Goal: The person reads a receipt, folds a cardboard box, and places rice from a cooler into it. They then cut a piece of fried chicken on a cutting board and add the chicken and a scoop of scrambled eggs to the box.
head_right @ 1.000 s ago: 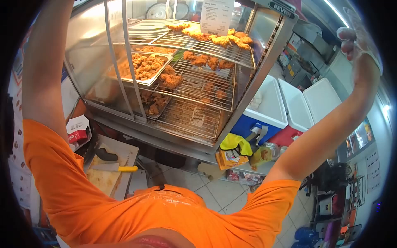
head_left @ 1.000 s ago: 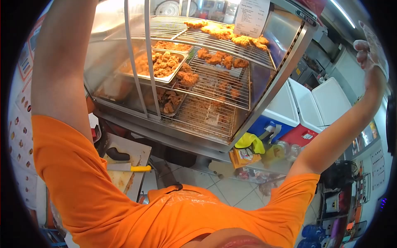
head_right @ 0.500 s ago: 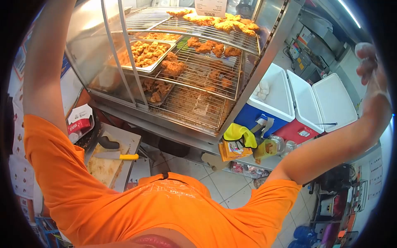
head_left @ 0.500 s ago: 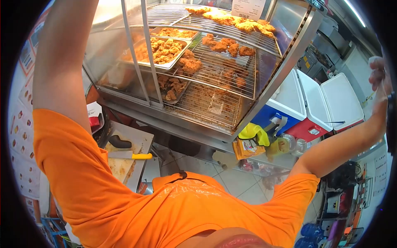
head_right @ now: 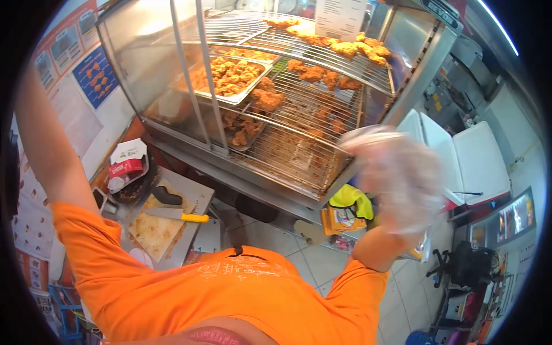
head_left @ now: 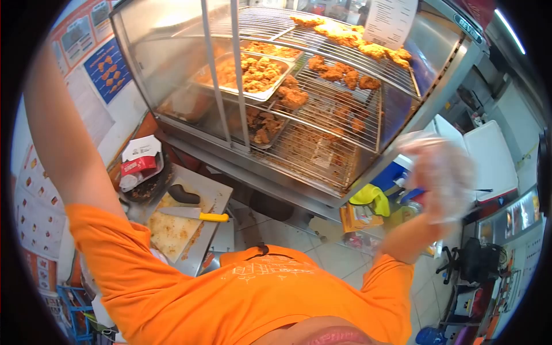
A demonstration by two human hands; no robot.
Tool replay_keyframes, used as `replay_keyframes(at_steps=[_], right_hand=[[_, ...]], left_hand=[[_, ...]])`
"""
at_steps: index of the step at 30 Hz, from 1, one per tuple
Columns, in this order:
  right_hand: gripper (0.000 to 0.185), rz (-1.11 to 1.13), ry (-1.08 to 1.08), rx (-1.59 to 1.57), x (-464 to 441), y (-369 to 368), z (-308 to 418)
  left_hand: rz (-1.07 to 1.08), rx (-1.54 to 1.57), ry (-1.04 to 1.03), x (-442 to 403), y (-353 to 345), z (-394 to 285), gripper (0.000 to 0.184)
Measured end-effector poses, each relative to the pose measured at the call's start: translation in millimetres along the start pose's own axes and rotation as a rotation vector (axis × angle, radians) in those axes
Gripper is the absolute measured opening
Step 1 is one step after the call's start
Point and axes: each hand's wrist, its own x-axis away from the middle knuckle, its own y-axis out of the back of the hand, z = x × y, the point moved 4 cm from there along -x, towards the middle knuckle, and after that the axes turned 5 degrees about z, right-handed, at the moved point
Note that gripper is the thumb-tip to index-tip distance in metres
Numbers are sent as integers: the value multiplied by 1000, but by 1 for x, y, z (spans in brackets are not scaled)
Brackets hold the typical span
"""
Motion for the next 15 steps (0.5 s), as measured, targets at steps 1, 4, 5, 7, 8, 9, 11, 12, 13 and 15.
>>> replay_keyframes(at_steps=[1,4,5,7,8,9,11,12,13,15], right_hand=[[19,107,-58,-113,-2,-35,-14],[21,392,-253,-352,-9,-140,-53],[23,403,-317,-473,-13,-173,-56],[35,463,-495,-826,-13,-247,-74],[42,415,-541,-1090,-8,-292,-88],[56,485,-595,-1233,-6,-330,-102],[70,419,-811,-1340,-5,-382,-110],[84,294,-1062,-1424,-1,-405,-107],[100,392,-900,-1697,-2,-410,-97],[109,527,-666,-1991,-8,-426,-87]], left_hand=[[0,-8,29,13,37,7,46],[92,-127,253,93,154,38,51],[137,-171,376,140,195,46,52],[249,-202,651,237,265,48,56],[301,-180,805,285,298,44,58],[257,-46,1039,321,322,35,48],[393,-71,826,376,367,11,22],[398,-62,951,390,377,-5,17],[403,-46,1081,399,386,-21,16],[472,-41,1197,396,407,-37,20]])
